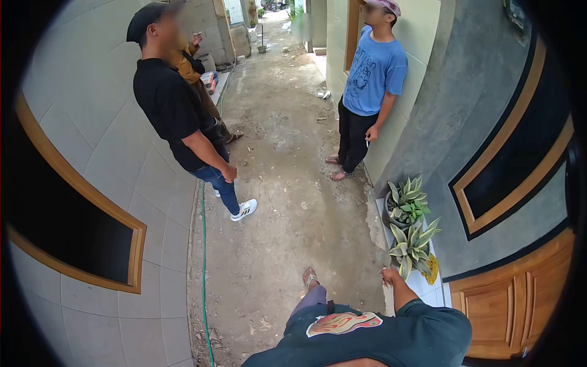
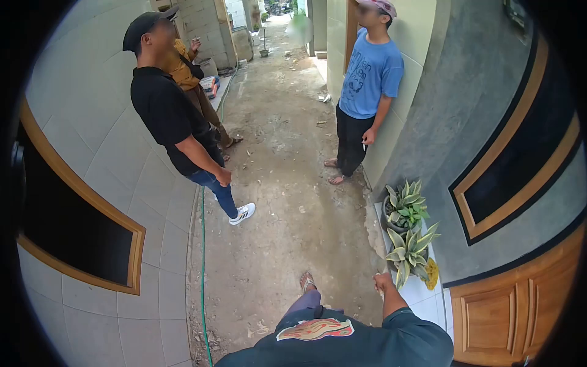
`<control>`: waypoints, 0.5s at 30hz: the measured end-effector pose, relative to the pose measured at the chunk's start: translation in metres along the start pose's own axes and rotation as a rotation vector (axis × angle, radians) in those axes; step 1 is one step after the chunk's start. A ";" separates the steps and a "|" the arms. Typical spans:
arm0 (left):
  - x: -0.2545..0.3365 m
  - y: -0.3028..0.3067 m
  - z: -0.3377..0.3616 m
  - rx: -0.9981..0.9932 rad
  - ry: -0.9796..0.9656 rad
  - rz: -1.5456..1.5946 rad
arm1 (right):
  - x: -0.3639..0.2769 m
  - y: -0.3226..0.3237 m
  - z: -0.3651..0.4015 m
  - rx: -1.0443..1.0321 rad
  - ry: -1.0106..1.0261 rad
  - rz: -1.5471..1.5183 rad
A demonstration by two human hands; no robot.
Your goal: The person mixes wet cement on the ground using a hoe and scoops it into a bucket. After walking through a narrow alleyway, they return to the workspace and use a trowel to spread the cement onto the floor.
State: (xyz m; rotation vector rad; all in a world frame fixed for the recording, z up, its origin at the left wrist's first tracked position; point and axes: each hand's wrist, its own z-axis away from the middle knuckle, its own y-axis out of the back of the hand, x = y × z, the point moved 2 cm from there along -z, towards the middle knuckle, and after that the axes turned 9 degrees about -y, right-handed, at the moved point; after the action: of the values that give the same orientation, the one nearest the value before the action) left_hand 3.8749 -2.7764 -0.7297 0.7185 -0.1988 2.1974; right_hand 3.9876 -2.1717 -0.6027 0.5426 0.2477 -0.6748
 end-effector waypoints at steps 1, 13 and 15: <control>0.029 0.016 -0.021 -0.073 -0.121 -0.005 | -0.027 -0.005 -0.003 0.016 0.004 0.016; 0.670 0.175 -0.252 0.329 -0.490 0.096 | -0.213 -0.094 -0.092 -0.115 -0.353 0.249; 0.698 0.185 -0.302 0.256 -0.480 0.030 | -0.239 -0.111 -0.121 -0.149 -0.416 0.197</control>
State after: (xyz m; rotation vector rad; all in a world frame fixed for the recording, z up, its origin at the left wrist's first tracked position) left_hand 3.2450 -2.3380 -0.5747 1.3916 -0.1705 2.0658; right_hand 3.7291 -2.0519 -0.6554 0.2696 -0.1436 -0.5576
